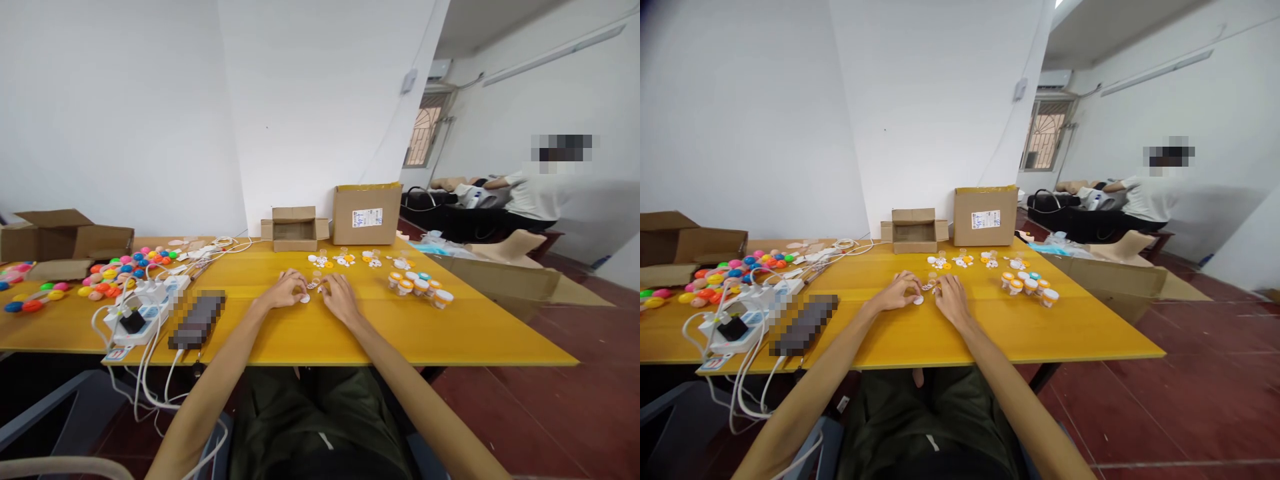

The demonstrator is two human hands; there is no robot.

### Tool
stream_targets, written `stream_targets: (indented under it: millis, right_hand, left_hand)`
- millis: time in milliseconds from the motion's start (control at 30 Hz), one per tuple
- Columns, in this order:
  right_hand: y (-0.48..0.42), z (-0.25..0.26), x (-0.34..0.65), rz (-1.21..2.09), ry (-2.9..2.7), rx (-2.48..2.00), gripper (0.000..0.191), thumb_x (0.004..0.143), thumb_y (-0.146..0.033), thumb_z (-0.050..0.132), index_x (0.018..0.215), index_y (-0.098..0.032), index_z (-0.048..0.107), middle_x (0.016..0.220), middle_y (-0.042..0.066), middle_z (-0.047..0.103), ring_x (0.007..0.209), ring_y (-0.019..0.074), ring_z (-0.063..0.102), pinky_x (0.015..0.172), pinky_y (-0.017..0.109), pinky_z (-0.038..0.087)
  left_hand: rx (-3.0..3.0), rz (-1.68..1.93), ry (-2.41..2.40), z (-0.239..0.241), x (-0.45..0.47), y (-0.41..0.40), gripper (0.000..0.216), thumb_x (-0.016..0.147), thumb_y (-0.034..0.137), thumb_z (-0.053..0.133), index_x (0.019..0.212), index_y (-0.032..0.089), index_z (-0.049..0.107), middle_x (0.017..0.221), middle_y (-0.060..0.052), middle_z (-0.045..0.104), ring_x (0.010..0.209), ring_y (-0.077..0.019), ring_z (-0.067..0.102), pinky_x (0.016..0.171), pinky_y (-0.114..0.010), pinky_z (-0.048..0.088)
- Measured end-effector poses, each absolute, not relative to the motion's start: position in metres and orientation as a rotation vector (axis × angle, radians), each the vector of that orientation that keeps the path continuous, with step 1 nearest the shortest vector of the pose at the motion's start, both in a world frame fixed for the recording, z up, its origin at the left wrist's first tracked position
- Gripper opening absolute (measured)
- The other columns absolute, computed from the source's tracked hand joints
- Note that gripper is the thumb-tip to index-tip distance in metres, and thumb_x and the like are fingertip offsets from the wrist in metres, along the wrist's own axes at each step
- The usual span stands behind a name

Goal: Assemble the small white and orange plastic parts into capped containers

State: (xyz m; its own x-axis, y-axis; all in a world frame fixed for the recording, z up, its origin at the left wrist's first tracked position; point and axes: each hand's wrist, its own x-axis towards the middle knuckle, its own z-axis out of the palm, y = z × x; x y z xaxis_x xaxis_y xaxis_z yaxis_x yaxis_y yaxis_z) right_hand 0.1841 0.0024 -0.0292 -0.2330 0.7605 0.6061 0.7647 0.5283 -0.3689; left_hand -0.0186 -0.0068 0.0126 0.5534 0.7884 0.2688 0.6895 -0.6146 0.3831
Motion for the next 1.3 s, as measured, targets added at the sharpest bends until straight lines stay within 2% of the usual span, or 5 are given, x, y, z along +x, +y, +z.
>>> stream_targets:
  millis: [733,900,1000,1133,1300]
  right_hand:
    - [0.006,-0.036,0.185,0.014,-2.079,-1.244,0.019,0.085,-0.015,0.054,0.084,-0.028,0.068,0.09,0.005,0.07,0.087,0.0232,0.063,0.075,0.035,0.05]
    - [0.001,-0.029,0.182,0.047,-2.078,-1.259,0.019,0.085,-0.014,0.053,0.085,-0.026,0.068,0.093,0.007,0.069,0.09,0.0243,0.062,0.079,0.037,0.05]
    - [-0.002,-0.026,0.18,0.039,-2.091,-1.162,0.018,0.085,-0.014,0.053,0.089,-0.025,0.067,0.096,0.007,0.069,0.093,0.0245,0.061,0.083,0.038,0.049]
    - [-0.004,-0.026,0.177,0.019,-2.14,-0.996,0.014,0.087,-0.016,0.055,0.091,-0.024,0.066,0.101,0.007,0.067,0.094,0.0238,0.059,0.085,0.038,0.048]
    - [-0.004,-0.028,0.177,0.003,-2.154,-0.926,0.011,0.089,-0.019,0.056,0.092,-0.024,0.066,0.101,0.008,0.066,0.094,0.0231,0.059,0.084,0.038,0.047]
  left_hand:
    - [2.369,0.932,1.719,0.014,-0.03,0.001,0.014,0.09,0.026,0.054,0.089,0.024,0.067,0.102,-0.006,0.066,0.108,-0.0256,0.054,0.095,-0.042,0.04]
    - [2.34,0.835,1.741,0.002,-0.04,0.011,0.016,0.084,0.034,0.062,0.095,0.024,0.066,0.106,-0.006,0.067,0.108,-0.0262,0.056,0.092,-0.039,0.044]
    - [2.335,0.789,1.717,-0.005,-0.043,0.016,0.017,0.08,0.031,0.066,0.095,0.023,0.067,0.106,-0.007,0.067,0.106,-0.0261,0.058,0.091,-0.036,0.045]
    - [2.265,0.881,1.635,-0.008,-0.044,0.02,0.015,0.079,0.025,0.063,0.092,0.02,0.07,0.098,-0.007,0.069,0.098,-0.0242,0.062,0.09,-0.034,0.047]
    - [2.061,1.03,1.399,-0.005,-0.04,0.025,0.028,0.085,0.042,0.057,0.081,0.017,0.069,0.078,-0.003,0.068,0.077,-0.0189,0.06,0.077,-0.031,0.047]
